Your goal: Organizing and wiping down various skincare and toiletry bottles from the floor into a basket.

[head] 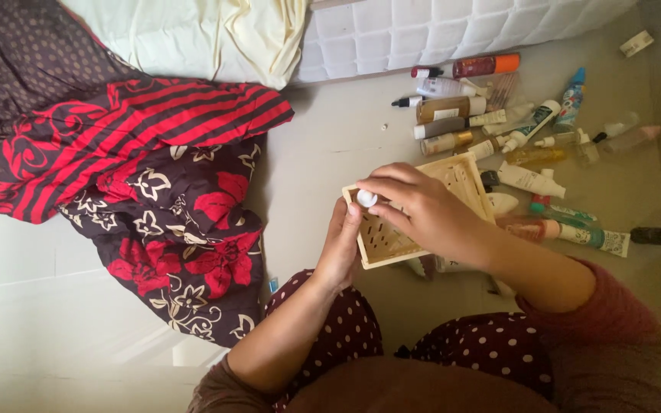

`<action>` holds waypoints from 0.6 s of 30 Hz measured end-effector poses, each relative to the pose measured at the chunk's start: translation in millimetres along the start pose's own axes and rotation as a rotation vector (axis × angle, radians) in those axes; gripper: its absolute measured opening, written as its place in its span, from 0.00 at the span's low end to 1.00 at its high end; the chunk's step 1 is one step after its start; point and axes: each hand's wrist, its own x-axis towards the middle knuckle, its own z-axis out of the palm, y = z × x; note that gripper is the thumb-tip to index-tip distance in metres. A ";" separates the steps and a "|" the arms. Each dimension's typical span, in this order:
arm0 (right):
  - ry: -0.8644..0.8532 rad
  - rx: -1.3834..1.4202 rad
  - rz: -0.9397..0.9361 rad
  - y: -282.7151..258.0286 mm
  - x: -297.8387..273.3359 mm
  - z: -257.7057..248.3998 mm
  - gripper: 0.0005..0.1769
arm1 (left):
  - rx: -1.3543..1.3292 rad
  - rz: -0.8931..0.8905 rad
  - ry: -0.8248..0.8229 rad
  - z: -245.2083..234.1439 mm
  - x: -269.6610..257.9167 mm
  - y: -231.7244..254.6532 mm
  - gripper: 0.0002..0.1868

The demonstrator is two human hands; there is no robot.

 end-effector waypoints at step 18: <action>0.939 0.157 0.350 341.9 18.0 -23.1 0.14 | -0.205 0.064 0.382 -74.7 -21.0 24.2 0.43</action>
